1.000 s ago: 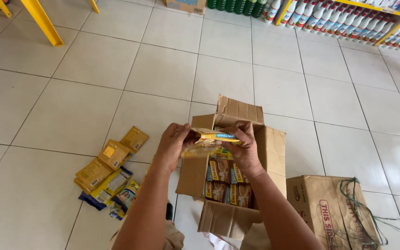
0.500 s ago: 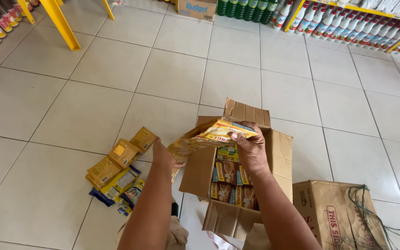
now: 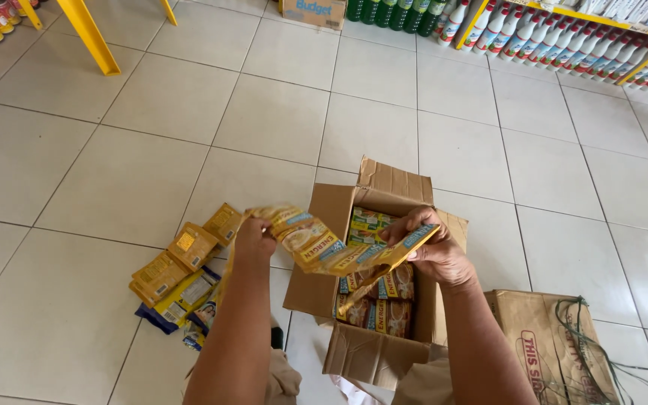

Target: Packing small product sachets into a cardboard box for retail storage.

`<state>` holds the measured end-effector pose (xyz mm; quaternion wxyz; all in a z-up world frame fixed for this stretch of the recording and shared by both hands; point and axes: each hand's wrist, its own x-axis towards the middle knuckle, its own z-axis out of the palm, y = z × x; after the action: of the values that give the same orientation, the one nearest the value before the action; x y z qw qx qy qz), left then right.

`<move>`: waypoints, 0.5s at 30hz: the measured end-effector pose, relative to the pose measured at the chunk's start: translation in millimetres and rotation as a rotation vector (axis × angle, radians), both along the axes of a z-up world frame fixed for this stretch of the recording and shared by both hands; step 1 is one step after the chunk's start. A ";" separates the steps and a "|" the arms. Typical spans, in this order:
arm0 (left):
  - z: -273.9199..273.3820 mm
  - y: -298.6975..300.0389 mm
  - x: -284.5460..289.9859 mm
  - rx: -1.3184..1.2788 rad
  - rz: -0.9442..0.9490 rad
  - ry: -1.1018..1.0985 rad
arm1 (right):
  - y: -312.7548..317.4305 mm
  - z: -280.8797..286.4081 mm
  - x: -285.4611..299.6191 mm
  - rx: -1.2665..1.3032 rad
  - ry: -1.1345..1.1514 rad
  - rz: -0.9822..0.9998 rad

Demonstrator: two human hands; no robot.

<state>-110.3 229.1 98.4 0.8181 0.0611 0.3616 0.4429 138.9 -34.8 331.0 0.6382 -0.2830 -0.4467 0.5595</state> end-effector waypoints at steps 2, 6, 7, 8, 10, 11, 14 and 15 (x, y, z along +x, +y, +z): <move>26.6 -1.4 -3.8 0.086 0.006 -0.045 | 0.7 0.9 -1.8 -0.025 -0.003 -0.008; 111.3 -29.9 -4.8 0.360 -0.053 -0.126 | 3.4 1.1 -9.4 -0.143 -0.031 -0.091; 123.7 -36.0 -3.7 0.360 -0.057 -0.126 | 4.3 -2.6 -9.4 -0.143 -0.031 -0.095; 136.1 -42.1 -2.6 0.369 -0.077 -0.132 | 5.3 -6.3 -9.3 -0.170 -0.052 -0.121; 155.9 -51.5 0.8 0.378 -0.101 -0.138 | 8.8 -10.7 -10.4 -0.198 -0.073 -0.153; 162.5 -55.7 2.9 0.427 -0.133 -0.147 | 10.7 -12.1 -11.4 -0.248 -0.094 -0.174; 172.3 -66.7 9.0 0.567 -0.211 -0.145 | 17.1 -14.6 -15.1 -0.226 -0.172 -0.226; 174.0 -70.1 11.7 0.660 -0.250 -0.134 | 19.5 -14.7 -15.7 -0.153 -0.232 -0.251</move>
<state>-98.6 159.0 272.5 0.8241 0.3366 0.1341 0.4353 123.2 -15.2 316.3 0.6240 -0.4469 -0.4346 0.4712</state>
